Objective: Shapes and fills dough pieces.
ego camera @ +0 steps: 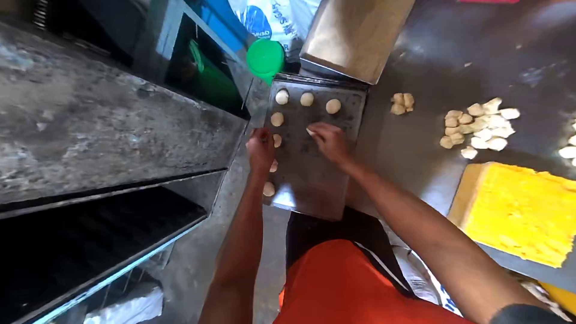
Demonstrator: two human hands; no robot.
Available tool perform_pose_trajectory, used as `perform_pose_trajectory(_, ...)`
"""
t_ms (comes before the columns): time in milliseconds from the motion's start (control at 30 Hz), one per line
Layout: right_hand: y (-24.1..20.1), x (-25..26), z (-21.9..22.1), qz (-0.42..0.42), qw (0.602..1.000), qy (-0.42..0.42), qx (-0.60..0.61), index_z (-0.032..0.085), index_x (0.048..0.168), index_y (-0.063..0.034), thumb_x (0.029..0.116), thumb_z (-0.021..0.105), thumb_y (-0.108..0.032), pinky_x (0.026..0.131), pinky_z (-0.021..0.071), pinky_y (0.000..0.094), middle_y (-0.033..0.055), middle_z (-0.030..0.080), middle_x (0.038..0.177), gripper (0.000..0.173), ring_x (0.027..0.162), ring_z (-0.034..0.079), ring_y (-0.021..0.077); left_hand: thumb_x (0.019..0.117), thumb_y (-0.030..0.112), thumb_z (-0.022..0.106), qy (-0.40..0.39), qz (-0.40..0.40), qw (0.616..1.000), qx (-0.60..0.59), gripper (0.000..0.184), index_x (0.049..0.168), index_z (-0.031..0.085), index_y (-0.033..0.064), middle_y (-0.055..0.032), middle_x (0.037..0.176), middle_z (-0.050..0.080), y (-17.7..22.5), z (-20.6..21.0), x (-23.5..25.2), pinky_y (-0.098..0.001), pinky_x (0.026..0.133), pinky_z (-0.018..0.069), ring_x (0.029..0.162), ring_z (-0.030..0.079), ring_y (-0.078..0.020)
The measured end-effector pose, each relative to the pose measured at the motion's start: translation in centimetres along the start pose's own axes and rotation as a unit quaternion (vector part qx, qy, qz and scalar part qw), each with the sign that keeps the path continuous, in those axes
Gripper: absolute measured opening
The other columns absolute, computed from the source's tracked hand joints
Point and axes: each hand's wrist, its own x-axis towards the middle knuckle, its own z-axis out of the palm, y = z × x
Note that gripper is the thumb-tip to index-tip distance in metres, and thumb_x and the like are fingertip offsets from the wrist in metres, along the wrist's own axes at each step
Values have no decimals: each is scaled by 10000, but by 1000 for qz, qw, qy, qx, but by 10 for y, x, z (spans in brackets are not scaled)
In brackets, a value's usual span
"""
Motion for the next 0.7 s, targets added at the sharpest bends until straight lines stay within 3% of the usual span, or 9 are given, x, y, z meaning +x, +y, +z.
perform_pose_trajectory(67,8,26,34,-49,996,38,-65,706,1276,-70,1024,560,-67,1065,535,393,115,666,1352,291,1261,639,244,1031,189,588,-32,11,999,12,292,1243,683,13,-204,1237,650,-3,-2,22,-442,941,591,1085,684,-282)
perform_pose_trajectory(133,24,31,65,-77,987,47,-131,638,1380,-60,1063,543,-180,1165,448,402,120,589,1471,351,1417,512,260,1023,180,601,-51,26,998,18,270,1211,697,12,-207,1231,637,-2,2,33,-437,929,594,1070,680,-281)
perform_pose_trajectory(200,34,22,89,-71,982,20,-175,516,1506,-60,1089,488,-326,1253,310,468,112,455,1597,495,1524,354,264,1022,211,612,-59,38,997,25,277,1214,709,37,-194,1243,636,-4,9,35,-440,922,598,1056,686,-272)
perform_pose_trajectory(300,22,20,85,-20,982,-26,-188,480,1547,-132,1054,513,-431,1275,224,512,44,380,1652,577,1563,262,230,1046,283,594,-70,82,994,4,326,1307,654,97,-168,1330,610,-4,13,24,-474,923,602,1098,681,-265)
perform_pose_trajectory(367,5,21,52,30,995,-51,-84,592,1465,-174,1007,648,-330,1269,255,476,33,437,1616,487,1540,310,221,1039,253,607,-61,119,991,-29,332,1323,649,87,-162,1307,623,0,18,15,-431,929,604,1108,678,-234)
perform_pose_trajectory(467,3,7,-18,50,997,56,-16,714,1309,-153,1028,623,-223,1124,495,388,39,597,1470,304,1348,571,179,1024,211,617,-54,163,984,-47,327,1299,664,41,-179,1273,644,11,15,-9,-377,916,608,1099,684,-220)
perform_pose_trajectory(533,29,-26,-74,110,984,135,-42,734,1245,-95,1033,596,-170,1029,559,383,69,685,1320,264,1194,668,180,1026,185,605,-49,177,982,-45,307,1279,676,26,-187,1258,660,15,13,-35,-377,924,600,1102,684,-224)
perform_pose_trajectory(633,99,-92,-164,309,921,214,-106,693,1265,-34,1025,575,-143,933,594,436,170,683,1215,288,1048,703,268,1025,156,596,-43,162,984,-51,286,1253,688,9,-183,1209,681,21,20,-74,-370,907,604,1057,697,-217)
perform_pose_trajectory(700,145,-130,-215,417,867,231,-148,670,1295,-47,1001,561,-102,988,547,520,207,632,1291,318,1155,643,352,1020,133,600,-42,138,987,-64,276,1239,684,-14,-176,1177,700,32,36,-99,-357,910,600,1045,703,-207)
